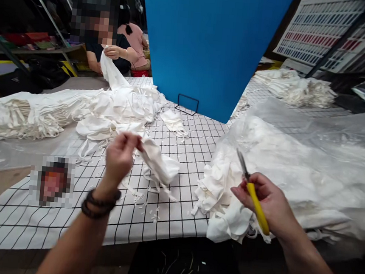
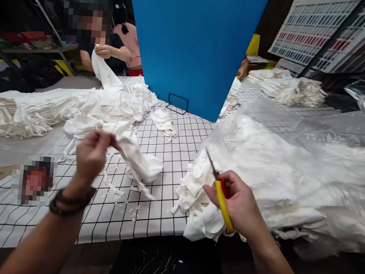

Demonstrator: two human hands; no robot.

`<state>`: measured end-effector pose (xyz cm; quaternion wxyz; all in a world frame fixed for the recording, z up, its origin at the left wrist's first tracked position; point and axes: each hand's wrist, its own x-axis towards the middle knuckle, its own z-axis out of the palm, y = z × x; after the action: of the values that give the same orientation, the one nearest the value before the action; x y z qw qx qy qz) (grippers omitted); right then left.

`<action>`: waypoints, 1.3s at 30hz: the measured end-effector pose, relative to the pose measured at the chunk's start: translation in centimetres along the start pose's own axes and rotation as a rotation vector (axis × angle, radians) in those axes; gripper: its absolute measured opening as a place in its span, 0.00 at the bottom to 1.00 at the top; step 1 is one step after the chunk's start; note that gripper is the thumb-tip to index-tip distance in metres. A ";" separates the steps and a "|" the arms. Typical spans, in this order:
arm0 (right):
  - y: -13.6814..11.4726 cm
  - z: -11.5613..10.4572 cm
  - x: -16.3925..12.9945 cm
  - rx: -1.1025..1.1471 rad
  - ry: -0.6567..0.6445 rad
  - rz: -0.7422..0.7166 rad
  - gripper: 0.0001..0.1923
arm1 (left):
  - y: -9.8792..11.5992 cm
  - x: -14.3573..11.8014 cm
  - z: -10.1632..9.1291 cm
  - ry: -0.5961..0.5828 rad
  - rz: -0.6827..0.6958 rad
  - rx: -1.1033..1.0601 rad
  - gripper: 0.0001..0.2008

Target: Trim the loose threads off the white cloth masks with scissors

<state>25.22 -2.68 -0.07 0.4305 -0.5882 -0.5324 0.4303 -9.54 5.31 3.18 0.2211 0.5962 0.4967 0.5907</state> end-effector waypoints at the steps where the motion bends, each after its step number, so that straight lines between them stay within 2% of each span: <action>1: 0.4 -1.0 -0.1 0.010 0.080 0.003 0.21 | -0.2 3.3 -0.7 0.066 0.057 0.092 0.09; 2: 0.8 -1.9 -0.2 0.016 0.139 0.010 0.22 | -0.4 6.3 -1.2 0.082 0.082 0.205 0.12; 4: 1.8 -3.1 -0.6 0.017 0.199 0.036 0.23 | -0.4 10.9 -1.4 -0.009 0.062 0.514 0.17; 6: 2.7 -3.6 -1.1 0.021 0.204 0.062 0.23 | -0.2 12.5 0.0 -0.133 0.016 0.741 0.19; 7: 3.0 -3.5 -1.2 0.022 0.197 0.075 0.23 | 0.0 12.0 1.2 -0.194 0.005 0.800 0.19; 8: 3.3 -3.3 -1.4 0.019 0.188 0.087 0.23 | 0.2 10.7 2.7 -0.261 0.002 0.826 0.19; 10: 3.5 -2.7 -1.5 0.009 0.185 0.096 0.23 | 0.4 6.3 6.2 -0.462 0.051 0.785 0.19; 12: 3.5 -2.2 -1.6 -0.003 0.188 0.089 0.23 | 0.5 1.0 9.5 -0.697 0.100 0.627 0.19; 14: 3.3 -1.8 -1.6 -0.008 0.188 0.073 0.22 | 0.4 -3.5 11.9 -0.926 0.133 0.433 0.16; 16: 3.3 -1.7 -1.7 -0.001 0.170 0.058 0.21 | 0.1 -6.2 13.2 -0.986 0.180 0.308 0.14; 20: 3.9 -1.4 -1.9 -0.012 0.109 0.052 0.19 | -0.6 -7.5 13.5 -0.894 0.267 0.268 0.11; 23: 4.1 -0.8 -2.0 -0.054 0.084 0.059 0.17 | -1.0 -7.2 13.2 -0.814 0.226 0.205 0.07; 26: 3.6 -0.2 -1.9 -0.065 0.081 0.096 0.17 | -1.4 -7.0 12.7 -0.640 0.025 0.051 0.09; 29: 3.1 0.3 -1.7 -0.033 0.071 0.102 0.17 | -2.0 -6.3 11.6 -0.363 -0.213 -0.201 0.10; 33: 3.4 0.6 -1.5 -0.036 0.041 0.064 0.15 | -2.7 -4.6 8.7 -0.020 -0.286 -0.413 0.13; 36: 3.7 0.9 -1.4 -0.068 0.010 0.078 0.15 | -3.6 -3.9 6.2 0.119 -0.334 -0.473 0.15; 39: 3.6 1.3 -1.1 -0.108 -0.001 0.096 0.14 | -5.1 -3.9 4.4 0.203 -0.514 -0.530 0.17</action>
<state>24.82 -3.92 -3.84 0.3765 -0.6353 -0.5263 0.4215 -6.41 5.49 -3.98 0.4583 0.3126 0.4794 0.6800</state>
